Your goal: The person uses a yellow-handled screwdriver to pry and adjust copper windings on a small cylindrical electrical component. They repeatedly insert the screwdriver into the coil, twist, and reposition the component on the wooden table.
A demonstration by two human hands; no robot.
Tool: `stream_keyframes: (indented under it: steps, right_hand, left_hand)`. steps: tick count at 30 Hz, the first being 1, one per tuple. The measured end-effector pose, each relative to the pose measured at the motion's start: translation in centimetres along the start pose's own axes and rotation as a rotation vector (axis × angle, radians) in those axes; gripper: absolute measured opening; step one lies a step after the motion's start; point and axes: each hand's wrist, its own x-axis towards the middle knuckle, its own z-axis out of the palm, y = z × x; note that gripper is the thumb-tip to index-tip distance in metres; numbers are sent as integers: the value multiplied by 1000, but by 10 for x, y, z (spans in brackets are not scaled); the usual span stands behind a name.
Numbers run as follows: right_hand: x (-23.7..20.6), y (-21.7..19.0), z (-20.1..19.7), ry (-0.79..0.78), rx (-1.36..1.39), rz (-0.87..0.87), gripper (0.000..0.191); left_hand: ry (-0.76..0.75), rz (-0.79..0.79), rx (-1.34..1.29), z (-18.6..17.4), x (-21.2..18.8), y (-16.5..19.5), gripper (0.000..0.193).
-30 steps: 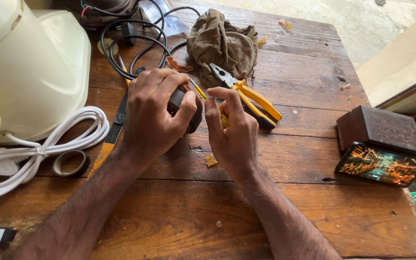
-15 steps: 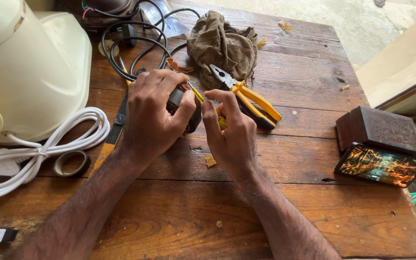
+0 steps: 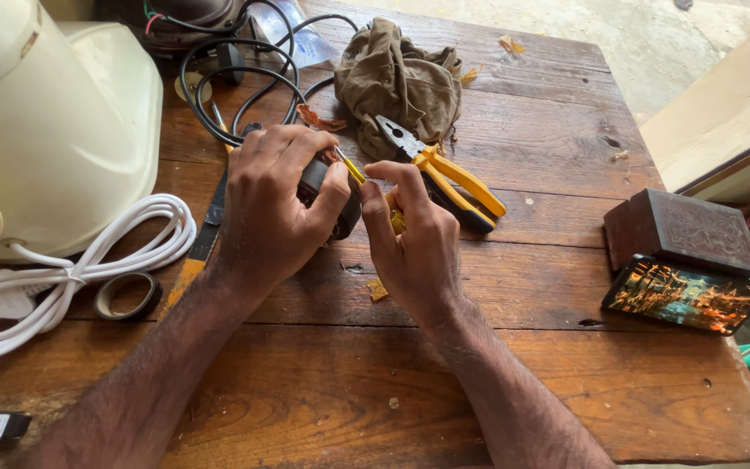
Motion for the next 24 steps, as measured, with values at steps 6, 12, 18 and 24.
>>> stream_keyframes:
  steps: [6, 12, 18, 24]
  right_hand:
    - [0, -1, 1, 1, -5, 4, 21]
    - [-1, -1, 1, 6, -10, 3, 21]
    - [-1, 0, 1, -6, -4, 2, 22]
    - [0, -2, 0, -4, 5, -6, 21]
  left_hand:
    - [9, 5, -4, 0, -1, -1, 27]
    - [10, 11, -2, 0, -2, -1, 27]
    - [9, 6, -5, 1, -3, -2, 28]
    - [5, 12, -3, 0, -1, -2, 28]
